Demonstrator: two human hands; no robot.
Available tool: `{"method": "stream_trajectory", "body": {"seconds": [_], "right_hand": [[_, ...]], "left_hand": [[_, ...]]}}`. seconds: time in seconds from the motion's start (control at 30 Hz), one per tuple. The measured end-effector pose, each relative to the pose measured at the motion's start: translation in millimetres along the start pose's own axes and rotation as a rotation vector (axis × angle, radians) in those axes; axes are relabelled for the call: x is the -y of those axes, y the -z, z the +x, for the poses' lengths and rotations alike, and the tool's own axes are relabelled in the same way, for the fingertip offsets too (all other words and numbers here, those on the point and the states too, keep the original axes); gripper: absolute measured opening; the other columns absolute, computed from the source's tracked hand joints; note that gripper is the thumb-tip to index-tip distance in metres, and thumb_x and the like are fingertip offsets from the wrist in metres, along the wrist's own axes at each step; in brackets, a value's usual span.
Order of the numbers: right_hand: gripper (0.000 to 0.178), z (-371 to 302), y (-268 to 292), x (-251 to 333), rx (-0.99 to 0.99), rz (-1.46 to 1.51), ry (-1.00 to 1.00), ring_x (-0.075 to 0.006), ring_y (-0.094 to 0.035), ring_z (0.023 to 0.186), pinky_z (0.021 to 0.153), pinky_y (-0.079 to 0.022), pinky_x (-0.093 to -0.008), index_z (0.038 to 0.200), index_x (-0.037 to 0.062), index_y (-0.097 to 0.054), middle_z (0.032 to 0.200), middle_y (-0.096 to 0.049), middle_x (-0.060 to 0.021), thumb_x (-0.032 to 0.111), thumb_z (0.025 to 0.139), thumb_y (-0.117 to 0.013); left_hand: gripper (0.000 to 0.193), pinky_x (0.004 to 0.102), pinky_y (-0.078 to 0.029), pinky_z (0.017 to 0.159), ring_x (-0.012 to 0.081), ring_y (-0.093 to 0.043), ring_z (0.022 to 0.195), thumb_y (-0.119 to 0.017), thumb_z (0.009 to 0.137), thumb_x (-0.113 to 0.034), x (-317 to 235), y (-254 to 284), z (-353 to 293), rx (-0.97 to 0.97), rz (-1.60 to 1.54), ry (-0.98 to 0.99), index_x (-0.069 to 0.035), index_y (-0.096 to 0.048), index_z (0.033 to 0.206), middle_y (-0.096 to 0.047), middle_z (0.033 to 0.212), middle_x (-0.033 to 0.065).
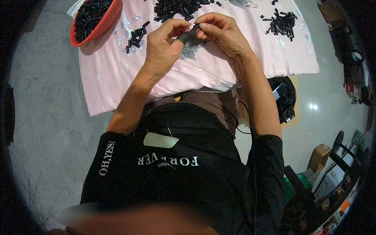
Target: Assembling small black plastic components and beads by hand at a workbench.
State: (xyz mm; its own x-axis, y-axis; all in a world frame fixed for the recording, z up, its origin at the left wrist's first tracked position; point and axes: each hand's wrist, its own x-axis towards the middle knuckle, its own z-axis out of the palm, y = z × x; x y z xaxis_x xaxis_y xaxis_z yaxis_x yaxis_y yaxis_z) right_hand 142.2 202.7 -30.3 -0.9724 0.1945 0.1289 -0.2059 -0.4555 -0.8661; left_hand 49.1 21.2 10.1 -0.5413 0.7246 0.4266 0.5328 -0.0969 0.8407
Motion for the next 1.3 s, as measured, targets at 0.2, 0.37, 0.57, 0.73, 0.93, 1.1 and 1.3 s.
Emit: {"method": "stream_trajectory", "body": {"seconds": [0.2, 0.37, 0.57, 0.73, 0.93, 1.1, 1.3], "right_hand": [[0.018, 0, -2, 1, -0.011, -0.003, -0.001, -0.0099, -0.066, 0.076, 0.071, -0.056, -0.0208, 0.109, -0.0017, -0.065, 0.087, -0.069, -0.0067, 0.007, 0.094, -0.064], [0.018, 0, -1, 0, -0.015, -0.002, 0.001, -0.0095, -0.066, 0.076, 0.071, -0.056, -0.0207, 0.109, -0.0017, -0.065, 0.088, -0.069, -0.0070, 0.007, 0.093, -0.065], [0.018, -1, -1, 1, -0.010, 0.010, 0.011, -0.0095, -0.067, 0.076, 0.071, -0.056, -0.0208, 0.109, -0.0015, -0.065, 0.088, -0.069, -0.0069, 0.007, 0.093, -0.065], [0.018, -2, -1, 1, -0.013, -0.011, -0.001, -0.0097, -0.066, 0.076, 0.072, -0.056, -0.0209, 0.109, -0.0016, -0.065, 0.088, -0.069, -0.0067, 0.007, 0.093, -0.065], [0.018, -2, -2, 0, -0.018, -0.042, -0.016, -0.0098, -0.066, 0.075, 0.071, -0.055, -0.0207, 0.109, -0.0019, -0.065, 0.087, -0.069, -0.0064, 0.008, 0.094, -0.065], [0.017, -2, -2, 1, -0.027, -0.053, -0.013, -0.0096, -0.065, 0.075, 0.072, -0.055, -0.0206, 0.108, -0.0015, -0.066, 0.086, -0.068, -0.0059, 0.007, 0.094, -0.064], [0.016, -2, -3, 4, 0.014, -0.018, -0.070, -0.0097, -0.065, 0.075, 0.072, -0.054, -0.0208, 0.108, -0.0015, -0.066, 0.085, -0.068, -0.0061, 0.006, 0.094, -0.064]], "left_hand": [[0.034, 0.0258, -0.054, 0.087, 0.0132, -0.067, 0.093, -0.050, 0.077, 0.014, 1, -1, -2, 0.044, -0.089, 0.082, 0.003, -0.064, 0.106, -0.068, 0.098, 0.0075], [0.031, 0.0256, -0.055, 0.082, 0.0129, -0.066, 0.091, -0.052, 0.078, 0.014, 0, 4, -1, 0.062, -0.022, 0.022, 0.002, -0.065, 0.103, -0.068, 0.096, 0.0072], [0.025, 0.0326, -0.054, 0.067, 0.0260, -0.068, 0.077, -0.058, 0.071, 0.012, -5, 3, 4, -0.013, 0.081, -0.205, 0.001, -0.066, 0.091, -0.066, 0.085, 0.0123], [0.028, 0.0288, -0.055, 0.074, 0.0222, -0.068, 0.085, -0.056, 0.071, 0.014, -3, 6, 2, 0.045, 0.171, -0.220, 0.002, -0.066, 0.095, -0.067, 0.093, 0.0124], [0.027, 0.0296, -0.054, 0.073, 0.0230, -0.068, 0.083, -0.055, 0.072, 0.013, -8, 8, 4, 0.075, 0.237, -0.244, 0.002, -0.066, 0.094, -0.067, 0.092, 0.0119], [0.028, 0.0314, -0.054, 0.073, 0.0259, -0.068, 0.082, -0.053, 0.070, 0.015, -7, 6, 5, 0.078, 0.253, -0.276, 0.002, -0.065, 0.093, -0.066, 0.091, 0.0131], [0.030, 0.0327, -0.055, 0.074, 0.0269, -0.068, 0.082, -0.051, 0.069, 0.016, -4, 4, 5, 0.070, 0.289, -0.333, 0.003, -0.065, 0.093, -0.066, 0.091, 0.0133]]}}
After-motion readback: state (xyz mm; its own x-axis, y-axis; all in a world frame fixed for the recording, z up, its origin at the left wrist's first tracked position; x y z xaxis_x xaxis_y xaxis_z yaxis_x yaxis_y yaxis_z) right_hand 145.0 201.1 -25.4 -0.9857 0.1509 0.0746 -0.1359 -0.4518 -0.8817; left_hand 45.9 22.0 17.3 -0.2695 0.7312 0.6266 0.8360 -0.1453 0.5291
